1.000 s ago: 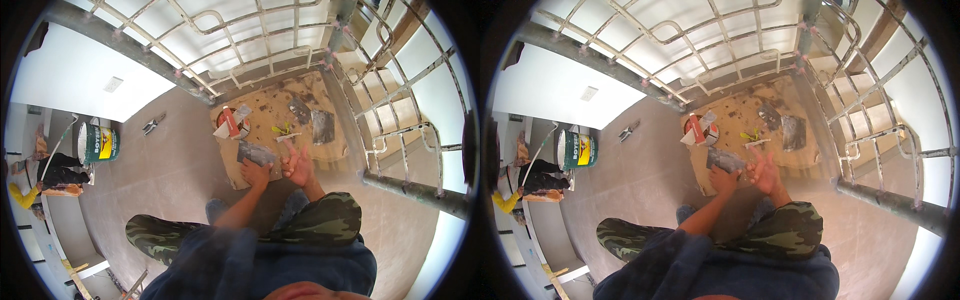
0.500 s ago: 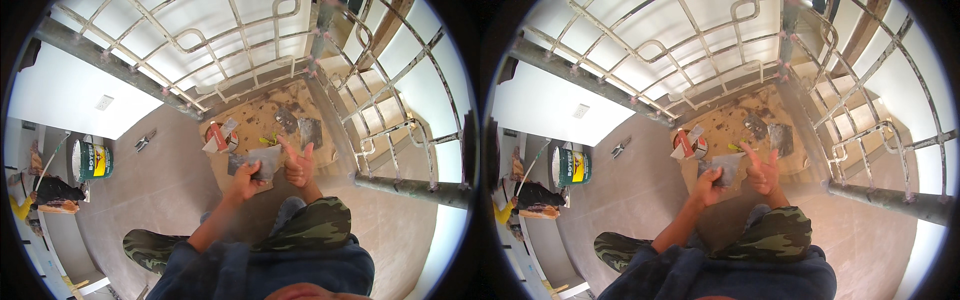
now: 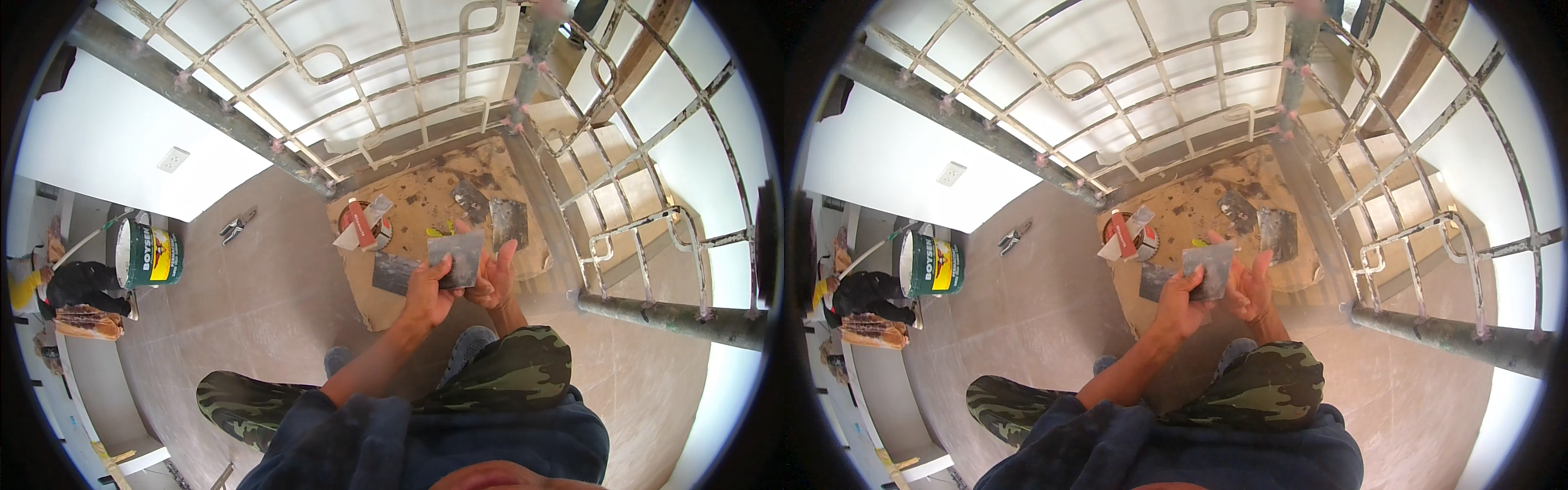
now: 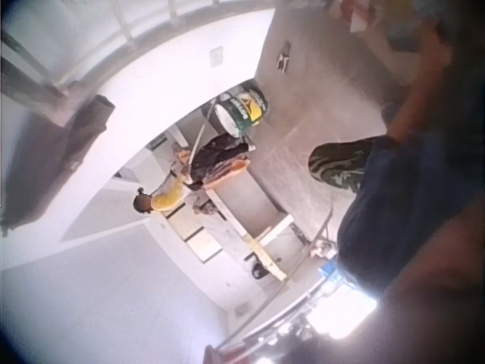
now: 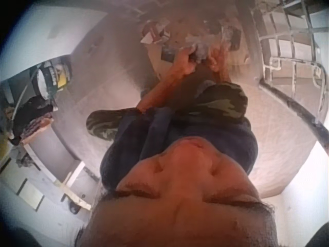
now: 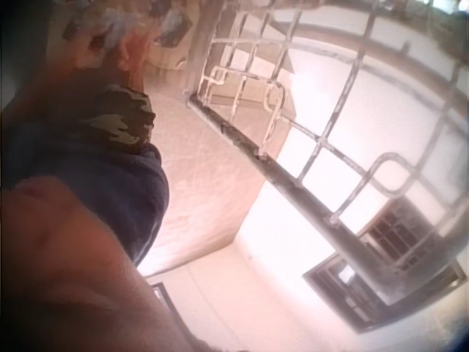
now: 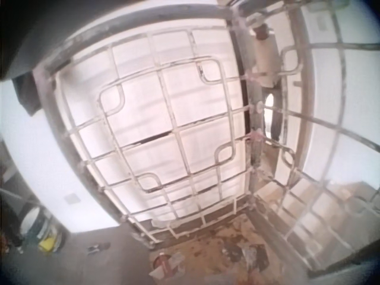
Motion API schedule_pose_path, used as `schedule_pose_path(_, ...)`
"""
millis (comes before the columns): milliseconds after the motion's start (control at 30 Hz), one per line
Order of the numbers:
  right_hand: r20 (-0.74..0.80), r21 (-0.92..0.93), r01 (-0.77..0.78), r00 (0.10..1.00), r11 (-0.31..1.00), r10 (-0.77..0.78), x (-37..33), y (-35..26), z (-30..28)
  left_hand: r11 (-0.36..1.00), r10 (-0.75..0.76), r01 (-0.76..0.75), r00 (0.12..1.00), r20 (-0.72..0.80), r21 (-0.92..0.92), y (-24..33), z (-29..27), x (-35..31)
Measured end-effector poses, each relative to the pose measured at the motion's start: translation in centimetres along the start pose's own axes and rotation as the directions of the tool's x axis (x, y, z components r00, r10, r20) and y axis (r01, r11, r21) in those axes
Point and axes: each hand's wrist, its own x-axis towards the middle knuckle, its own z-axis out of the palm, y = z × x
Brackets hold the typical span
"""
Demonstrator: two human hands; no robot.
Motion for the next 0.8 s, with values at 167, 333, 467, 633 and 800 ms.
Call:
schedule_pose_path(167,0.127,0.021,-0.057,0.99,0.998,0.054,0.2,-0.1,0.3,0.997,0.055,-0.054,0.998,0.013,-0.049,0.6,0.6,0.3)
schedule_pose_path(333,-0.094,0.01,-0.042,0.995,0.999,0.043,0.3,-0.7,1.3,0.999,-0.025,0.027,0.998,-0.049,0.039,1.2,1.0,-0.3)
schedule_pose_path(467,-0.119,-0.294,-0.123,0.989,0.948,0.091,0.1,-1.2,1.2,0.991,-0.009,0.023,0.995,-0.104,0.129,1.7,1.8,-0.6)
schedule_pose_path(633,-0.069,-0.482,-0.157,0.988,0.862,0.141,0.1,-1.2,0.9,0.992,0.086,-0.069,0.984,-0.156,0.11,2.2,3.0,-0.6)
schedule_pose_path(800,-0.22,-0.457,-0.144,0.975,0.878,0.045,0.5,-1.0,1.6,0.994,-0.058,0.072,0.985,-0.162,0.079,1.6,2.8,-1.5)
